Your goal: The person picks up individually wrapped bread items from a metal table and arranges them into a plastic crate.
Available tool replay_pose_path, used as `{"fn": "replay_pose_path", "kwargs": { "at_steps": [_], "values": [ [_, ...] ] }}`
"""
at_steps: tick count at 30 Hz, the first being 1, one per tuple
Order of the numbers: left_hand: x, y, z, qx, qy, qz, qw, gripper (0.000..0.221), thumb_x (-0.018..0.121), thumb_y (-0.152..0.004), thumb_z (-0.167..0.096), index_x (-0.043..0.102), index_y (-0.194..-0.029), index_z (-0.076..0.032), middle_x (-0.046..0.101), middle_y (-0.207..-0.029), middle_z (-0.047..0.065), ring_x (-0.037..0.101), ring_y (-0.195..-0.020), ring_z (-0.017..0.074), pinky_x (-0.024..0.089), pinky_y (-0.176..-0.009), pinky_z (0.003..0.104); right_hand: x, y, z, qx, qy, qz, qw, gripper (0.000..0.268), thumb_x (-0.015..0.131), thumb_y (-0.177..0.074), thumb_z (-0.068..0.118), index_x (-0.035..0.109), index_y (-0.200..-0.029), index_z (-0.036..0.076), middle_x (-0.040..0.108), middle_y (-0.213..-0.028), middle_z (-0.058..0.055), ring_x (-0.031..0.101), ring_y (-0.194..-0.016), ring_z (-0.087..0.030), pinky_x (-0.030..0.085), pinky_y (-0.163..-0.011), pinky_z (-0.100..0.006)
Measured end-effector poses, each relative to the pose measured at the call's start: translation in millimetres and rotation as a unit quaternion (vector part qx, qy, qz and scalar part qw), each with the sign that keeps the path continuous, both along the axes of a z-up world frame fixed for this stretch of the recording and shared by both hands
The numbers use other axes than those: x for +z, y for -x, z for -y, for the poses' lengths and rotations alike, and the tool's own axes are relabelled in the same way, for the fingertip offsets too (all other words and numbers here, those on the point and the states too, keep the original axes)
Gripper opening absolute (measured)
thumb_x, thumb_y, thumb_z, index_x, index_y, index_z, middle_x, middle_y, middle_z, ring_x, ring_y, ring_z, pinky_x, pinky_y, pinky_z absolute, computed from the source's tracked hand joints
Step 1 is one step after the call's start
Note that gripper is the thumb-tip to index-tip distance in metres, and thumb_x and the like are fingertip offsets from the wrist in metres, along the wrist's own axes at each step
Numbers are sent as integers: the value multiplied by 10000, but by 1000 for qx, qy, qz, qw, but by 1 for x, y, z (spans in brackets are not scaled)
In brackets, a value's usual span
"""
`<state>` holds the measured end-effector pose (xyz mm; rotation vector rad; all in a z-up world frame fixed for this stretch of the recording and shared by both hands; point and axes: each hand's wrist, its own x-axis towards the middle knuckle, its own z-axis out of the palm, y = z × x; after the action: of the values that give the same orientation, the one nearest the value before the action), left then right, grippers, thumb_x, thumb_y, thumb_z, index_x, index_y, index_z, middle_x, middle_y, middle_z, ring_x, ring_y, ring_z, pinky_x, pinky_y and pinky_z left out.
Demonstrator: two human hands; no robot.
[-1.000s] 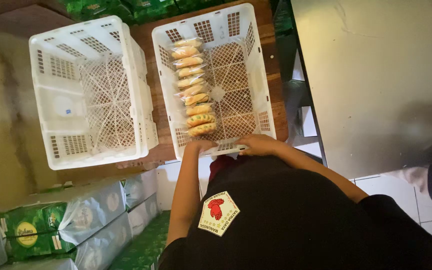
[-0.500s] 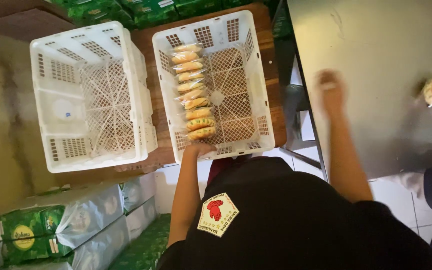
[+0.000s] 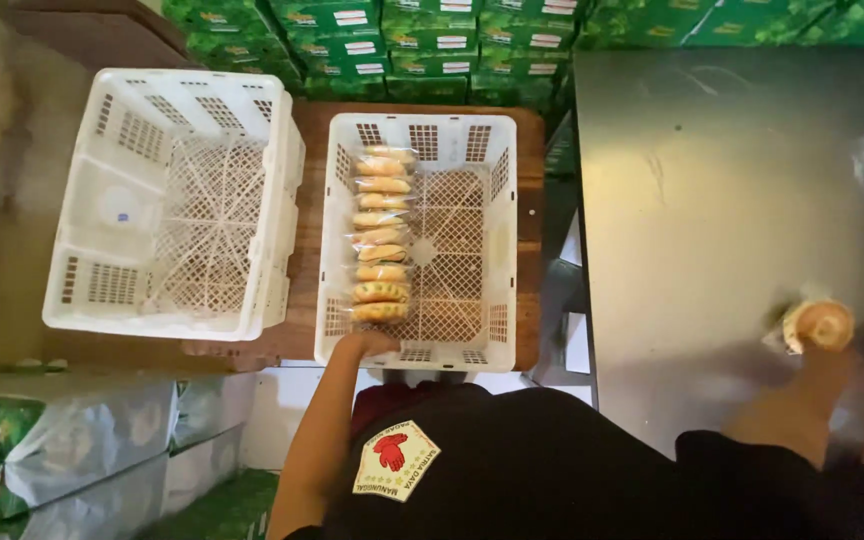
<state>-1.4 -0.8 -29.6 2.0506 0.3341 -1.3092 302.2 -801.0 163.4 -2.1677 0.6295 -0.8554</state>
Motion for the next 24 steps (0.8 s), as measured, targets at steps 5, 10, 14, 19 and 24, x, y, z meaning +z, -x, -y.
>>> {"fn": "replay_pose_path", "kwargs": {
  "at_steps": [5, 10, 14, 19, 24],
  "values": [
    [6, 1, -4, 1, -57, -30, 998, 692, 663, -780, -526, 677, -1336, -114, 601, -1447, 177, 575, -1326, 321, 448, -1112, 397, -76, 82, -44, -43, -162, 4, 986, 726, 841, -775, 90, 417, -1363, 48, 583, -1282, -178, 680, -1081, -315, 579, -860, -402],
    [-17, 0, -5, -32, -43, 8, 998, 691, 646, -774, -504, 699, -1300, -59, 672, -1377, 192, 640, -1269, 343, 487, -1075, 410, -118, 120, -57, -104, -313, 9, 944, 745, 828, -777, 70, 353, -1350, 50, 573, -1293, -164, 717, -1065, -282, 622, -819, -355],
    [-27, -4, -2, -61, -78, 31, 995, 665, 633, -811, -524, 702, -1287, -65, 661, -1372, 194, 625, -1279, 330, 471, -1089, 404, -165, 127, -146, -142, -397, 18, 907, 757, 820, -778, 58, 315, -1342, 52, 567, -1299, -155, 739, -1055, -264, 649, -795, -328],
    [27, -17, 12, -147, -149, 97, 973, 545, 622, -879, -441, 713, -1253, -55, 657, -1330, 212, 637, -1251, 317, 489, -1049, 411, -110, 151, -309, 363, -693, 53, 620, 450, 663, -1034, 206, 533, -1419, 11, 611, -1360, -119, 633, -1225, -241, 548, -1060, -379],
    [170, -29, 35, 51, 126, 138, 981, 606, 479, -957, -569, 726, -1147, -49, 792, -1113, 155, 761, -996, 272, 587, -876, 416, -24, 191, -467, 336, -396, -25, 854, 398, 685, -949, 132, 505, -1294, 50, 603, -1248, -111, 635, -1145, -229, 575, -957, -371]
  ]
}}
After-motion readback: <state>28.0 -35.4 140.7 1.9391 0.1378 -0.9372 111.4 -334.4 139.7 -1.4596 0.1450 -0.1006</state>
